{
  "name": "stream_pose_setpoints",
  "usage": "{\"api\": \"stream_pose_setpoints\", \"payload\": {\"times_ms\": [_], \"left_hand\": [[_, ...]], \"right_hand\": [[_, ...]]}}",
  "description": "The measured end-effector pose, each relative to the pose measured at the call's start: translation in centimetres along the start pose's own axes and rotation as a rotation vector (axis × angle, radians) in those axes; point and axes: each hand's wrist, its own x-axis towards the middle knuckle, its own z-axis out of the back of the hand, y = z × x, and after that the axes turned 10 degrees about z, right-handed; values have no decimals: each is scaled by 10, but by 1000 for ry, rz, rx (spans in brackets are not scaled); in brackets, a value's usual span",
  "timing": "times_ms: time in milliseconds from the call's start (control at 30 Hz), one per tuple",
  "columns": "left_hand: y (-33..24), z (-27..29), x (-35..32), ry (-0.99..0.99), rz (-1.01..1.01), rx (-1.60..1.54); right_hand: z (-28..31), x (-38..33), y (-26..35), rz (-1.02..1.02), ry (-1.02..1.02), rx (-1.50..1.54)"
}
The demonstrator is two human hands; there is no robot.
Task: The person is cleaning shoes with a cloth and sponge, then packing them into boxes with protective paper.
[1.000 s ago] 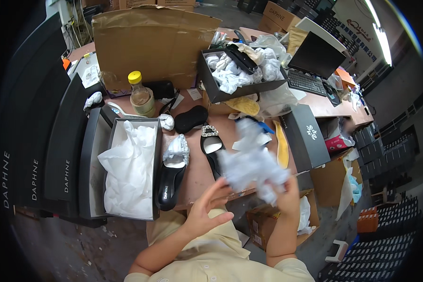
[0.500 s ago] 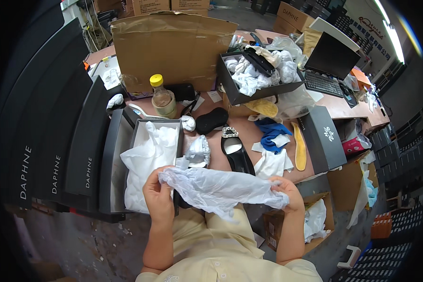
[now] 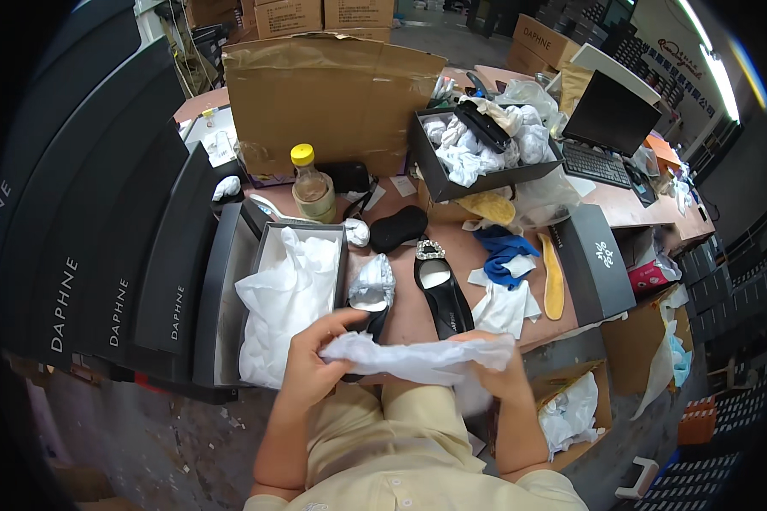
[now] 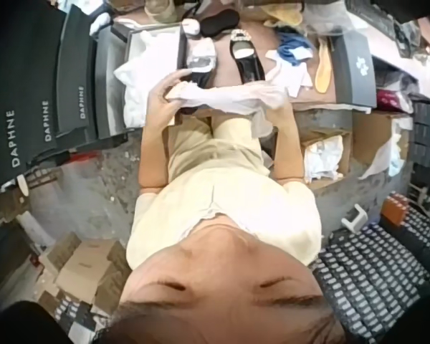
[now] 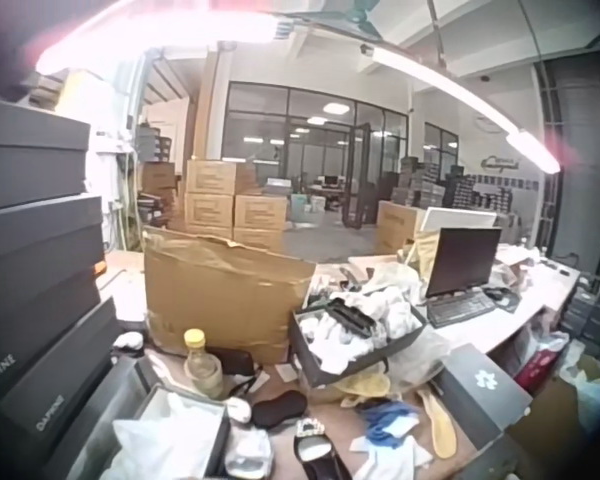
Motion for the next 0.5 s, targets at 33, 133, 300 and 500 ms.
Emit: {"api": "stream_pose_setpoints", "payload": {"times_ms": [33,133,300,500], "left_hand": [[3,8,-2,108,22,64],[6,33,-1,460,85,246],[15,42,-10,610,86,-225],[10,37,-40,341,-56,179]], "right_hand": [[12,12,16,-3,169,-50],[24,19,16,-289,300,99],[39,7,26,-339,562,324],[38,-19,9,-235,517,277]]}}
